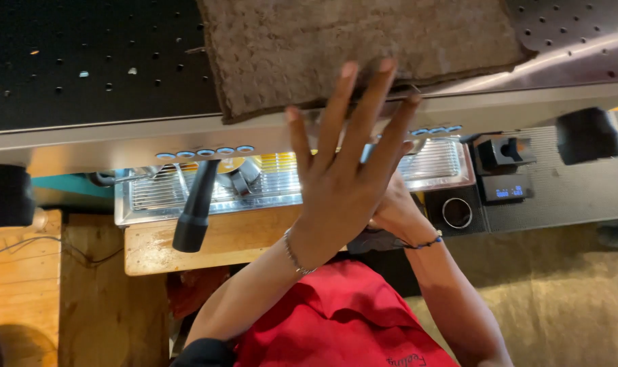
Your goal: The person scoops ground coffee into a portafilter basket placed on a digital scale, then uses a tamper to press the grounds flat. They wipe the portafilter with a cloth and repeat the process of filling and tamping the coffee grounds.
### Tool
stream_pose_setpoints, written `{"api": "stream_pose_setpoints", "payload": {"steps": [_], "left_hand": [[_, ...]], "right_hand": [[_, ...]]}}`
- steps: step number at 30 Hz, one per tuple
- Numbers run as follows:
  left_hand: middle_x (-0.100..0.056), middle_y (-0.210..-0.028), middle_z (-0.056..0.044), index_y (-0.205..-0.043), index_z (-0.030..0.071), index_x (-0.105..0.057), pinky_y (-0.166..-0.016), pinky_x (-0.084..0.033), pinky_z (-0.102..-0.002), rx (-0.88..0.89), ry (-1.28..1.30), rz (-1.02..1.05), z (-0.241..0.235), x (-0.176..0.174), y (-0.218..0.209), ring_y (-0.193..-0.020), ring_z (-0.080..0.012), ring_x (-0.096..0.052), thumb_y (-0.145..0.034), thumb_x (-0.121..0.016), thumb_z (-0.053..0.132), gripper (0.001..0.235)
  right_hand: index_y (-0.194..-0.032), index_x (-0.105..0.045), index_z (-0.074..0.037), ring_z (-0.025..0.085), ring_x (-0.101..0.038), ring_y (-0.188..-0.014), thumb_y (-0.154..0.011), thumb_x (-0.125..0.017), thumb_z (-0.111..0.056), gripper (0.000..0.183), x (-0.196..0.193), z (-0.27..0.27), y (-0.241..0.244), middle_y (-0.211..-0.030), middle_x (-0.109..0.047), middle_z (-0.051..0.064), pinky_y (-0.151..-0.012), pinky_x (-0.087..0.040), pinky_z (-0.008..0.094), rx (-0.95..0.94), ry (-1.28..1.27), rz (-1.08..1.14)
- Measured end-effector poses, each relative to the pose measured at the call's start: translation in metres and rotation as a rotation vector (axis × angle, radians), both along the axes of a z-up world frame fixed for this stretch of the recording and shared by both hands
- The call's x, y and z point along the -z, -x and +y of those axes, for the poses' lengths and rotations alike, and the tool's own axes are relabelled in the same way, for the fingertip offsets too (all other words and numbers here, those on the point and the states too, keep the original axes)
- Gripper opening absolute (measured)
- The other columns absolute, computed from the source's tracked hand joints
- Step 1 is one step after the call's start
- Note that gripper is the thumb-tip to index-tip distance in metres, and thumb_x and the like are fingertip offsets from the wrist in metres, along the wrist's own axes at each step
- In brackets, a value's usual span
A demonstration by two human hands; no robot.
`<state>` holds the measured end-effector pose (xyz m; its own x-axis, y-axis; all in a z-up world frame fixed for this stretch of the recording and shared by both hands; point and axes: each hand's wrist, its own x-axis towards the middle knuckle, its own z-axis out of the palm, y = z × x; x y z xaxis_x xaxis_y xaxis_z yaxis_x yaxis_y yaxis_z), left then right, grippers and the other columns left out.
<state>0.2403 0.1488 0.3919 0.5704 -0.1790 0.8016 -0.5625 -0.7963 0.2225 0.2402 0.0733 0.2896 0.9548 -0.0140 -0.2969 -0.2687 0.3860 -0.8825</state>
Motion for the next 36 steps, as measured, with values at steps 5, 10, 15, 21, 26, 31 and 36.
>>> {"api": "stream_pose_setpoints", "payload": {"steps": [5, 10, 15, 21, 26, 31, 36], "left_hand": [[-0.059, -0.153, 0.005, -0.138, 0.035, -0.063, -0.130, 0.000, -0.052, -0.103, -0.087, -0.148, 0.000, 0.009, -0.013, -0.148, -0.0216, -0.053, -0.122, -0.066, 0.031, 0.017], [-0.059, -0.151, 0.006, -0.134, 0.032, -0.067, -0.132, 0.000, -0.049, -0.071, -0.057, -0.216, 0.002, 0.011, -0.022, -0.147, -0.0203, -0.050, -0.121, -0.077, 0.031, 0.016], [-0.061, -0.150, 0.006, -0.129, 0.032, -0.070, -0.133, 0.000, -0.049, -0.081, -0.064, -0.235, 0.003, 0.008, -0.018, -0.146, -0.0221, -0.053, -0.120, -0.078, 0.032, 0.012], [-0.060, -0.150, 0.003, -0.137, 0.024, -0.067, -0.123, -0.022, -0.050, -0.011, -0.071, -0.122, 0.011, -0.001, -0.009, -0.143, -0.0236, -0.057, -0.119, -0.078, 0.017, 0.023], [-0.054, -0.156, -0.002, -0.149, 0.019, -0.058, -0.123, -0.023, -0.054, 0.118, -0.188, -0.038, 0.027, -0.007, -0.003, -0.148, -0.0243, -0.050, -0.122, -0.068, 0.015, 0.029], [-0.054, -0.151, -0.013, -0.128, 0.010, -0.070, -0.136, -0.027, -0.059, 0.590, 0.281, 0.215, 0.059, -0.002, 0.030, -0.151, -0.0372, -0.049, -0.105, -0.076, 0.029, 0.030], [-0.074, -0.116, -0.018, -0.112, 0.001, -0.067, -0.108, -0.059, -0.049, 0.612, 0.503, 0.108, 0.065, 0.000, 0.076, -0.117, -0.0359, -0.068, -0.104, -0.060, 0.032, 0.032]], "right_hand": [[-0.124, -0.044, -0.014, 0.018, -0.055, -0.048, -0.094, -0.064, -0.019, 0.037, 0.015, 0.039, -0.008, -0.069, -0.047, 0.004, -0.050, -0.050, 0.029, -0.167, 0.159, 0.002], [-0.133, -0.047, -0.016, 0.016, -0.055, -0.043, -0.094, -0.067, -0.026, 0.045, 0.024, 0.061, -0.002, -0.067, -0.048, 0.001, -0.046, -0.049, 0.026, -0.291, 0.339, 0.000], [-0.140, -0.049, -0.017, 0.015, -0.055, -0.038, -0.093, -0.069, -0.032, 0.053, 0.019, 0.078, 0.004, -0.064, -0.049, -0.002, -0.042, -0.048, 0.024, -0.359, 0.479, -0.017], [-0.087, -0.055, -0.008, 0.016, -0.061, -0.043, -0.104, -0.061, -0.021, 0.022, 0.017, 0.096, 0.001, -0.064, -0.063, 0.007, -0.038, -0.050, 0.026, -0.428, 0.337, -0.050], [-0.105, -0.061, -0.004, 0.026, -0.080, -0.082, -0.103, -0.059, -0.022, 0.018, 0.058, 0.087, 0.004, -0.094, -0.075, 0.018, -0.058, -0.066, 0.031, -0.220, 0.106, -0.073], [-0.129, -0.049, -0.009, 0.025, -0.074, -0.093, -0.102, -0.060, -0.025, 0.034, 0.069, 0.054, 0.013, -0.101, -0.073, 0.017, -0.065, -0.061, 0.032, -0.071, 0.052, 0.055], [-0.113, -0.060, -0.012, 0.008, -0.059, -0.087, -0.102, -0.062, -0.035, 0.026, 0.039, -0.020, 0.025, -0.093, -0.065, -0.001, -0.078, -0.049, 0.026, -0.217, 0.243, -0.172]]}}
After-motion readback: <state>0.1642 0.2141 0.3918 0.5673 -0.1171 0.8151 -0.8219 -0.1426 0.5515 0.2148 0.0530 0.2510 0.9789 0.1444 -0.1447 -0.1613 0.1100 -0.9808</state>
